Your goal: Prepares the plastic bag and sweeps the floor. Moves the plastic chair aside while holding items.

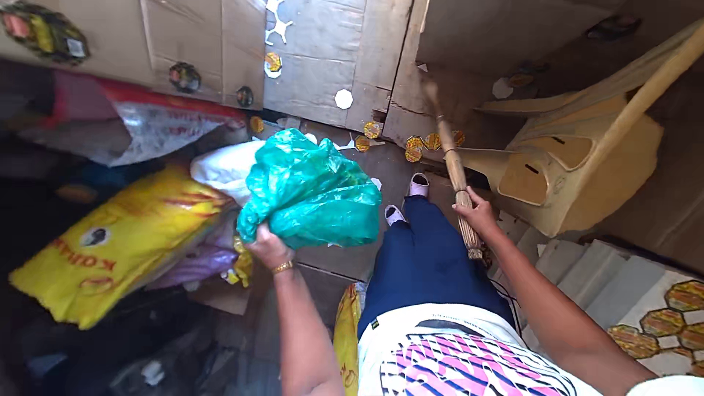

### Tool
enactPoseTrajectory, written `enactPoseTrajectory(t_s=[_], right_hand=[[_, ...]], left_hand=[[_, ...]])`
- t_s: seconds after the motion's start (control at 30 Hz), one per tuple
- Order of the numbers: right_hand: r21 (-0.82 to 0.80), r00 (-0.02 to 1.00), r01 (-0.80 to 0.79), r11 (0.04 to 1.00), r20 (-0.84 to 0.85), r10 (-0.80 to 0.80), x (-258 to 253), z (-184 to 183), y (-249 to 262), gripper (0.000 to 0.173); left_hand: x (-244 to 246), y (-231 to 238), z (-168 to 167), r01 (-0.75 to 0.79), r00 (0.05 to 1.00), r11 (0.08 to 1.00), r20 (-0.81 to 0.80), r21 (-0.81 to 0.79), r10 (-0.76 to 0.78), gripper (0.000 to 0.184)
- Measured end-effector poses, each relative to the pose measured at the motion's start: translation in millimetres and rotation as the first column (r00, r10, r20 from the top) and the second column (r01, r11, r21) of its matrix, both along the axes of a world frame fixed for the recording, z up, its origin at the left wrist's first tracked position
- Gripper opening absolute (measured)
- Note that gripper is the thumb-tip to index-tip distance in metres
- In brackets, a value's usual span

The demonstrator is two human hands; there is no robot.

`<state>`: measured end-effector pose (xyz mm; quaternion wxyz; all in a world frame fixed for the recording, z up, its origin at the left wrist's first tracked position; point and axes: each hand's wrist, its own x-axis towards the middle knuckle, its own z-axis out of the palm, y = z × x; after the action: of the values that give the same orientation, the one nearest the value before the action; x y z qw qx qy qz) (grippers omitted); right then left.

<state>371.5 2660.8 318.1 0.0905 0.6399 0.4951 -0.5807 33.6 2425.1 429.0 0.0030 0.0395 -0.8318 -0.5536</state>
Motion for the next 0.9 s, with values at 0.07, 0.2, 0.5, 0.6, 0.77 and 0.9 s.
enactPoseTrajectory(t_s=[0.07, 0.2, 0.5, 0.6, 0.77, 0.9], right_hand=[[0.025, 0.996, -0.003, 1.0, 0.091, 0.0, -9.0, -25.8, -4.8, 0.084], [-0.068, 0.991, -0.066, 0.996, 0.109, 0.073, -32.7, -65.4, -39.6, 0.082], [-0.169, 0.997, -0.028, 0.985, -0.076, 0.016, -17.4, 16.2, -81.6, 0.072], [0.03, 0.997, 0.063, 0.998, -0.048, -0.062, -21.5, -2.5, -68.6, 0.077], [0.043, 0.989, 0.108, 0.993, 0.098, -0.112, -62.3, -58.9, -47.0, 0.066], [-0.207, 1.0, 0.004, 0.978, 0.015, -0.001, -54.2, -56.7, -56.9, 0.06]], left_hand=[[6.2, -19.2, -5.9, -0.002, 1.0, 0.999, -0.008, 0.037, 0.002, 0.028], [20.1, -64.5, -9.4, -0.053, 0.998, 0.997, 0.023, 0.057, 0.051, 0.033], [44.0, -156.0, 13.4, -0.249, 0.967, 0.967, 0.046, -0.054, 0.251, 0.036], [53.7, -179.4, 12.0, -0.291, 0.954, 0.956, 0.055, -0.043, 0.293, 0.039], [71.3, -192.4, 10.4, -0.305, 0.947, 0.947, 0.073, -0.102, 0.313, 0.041], [75.1, -191.4, 10.8, -0.296, 0.947, 0.947, 0.091, -0.127, 0.309, 0.039]])
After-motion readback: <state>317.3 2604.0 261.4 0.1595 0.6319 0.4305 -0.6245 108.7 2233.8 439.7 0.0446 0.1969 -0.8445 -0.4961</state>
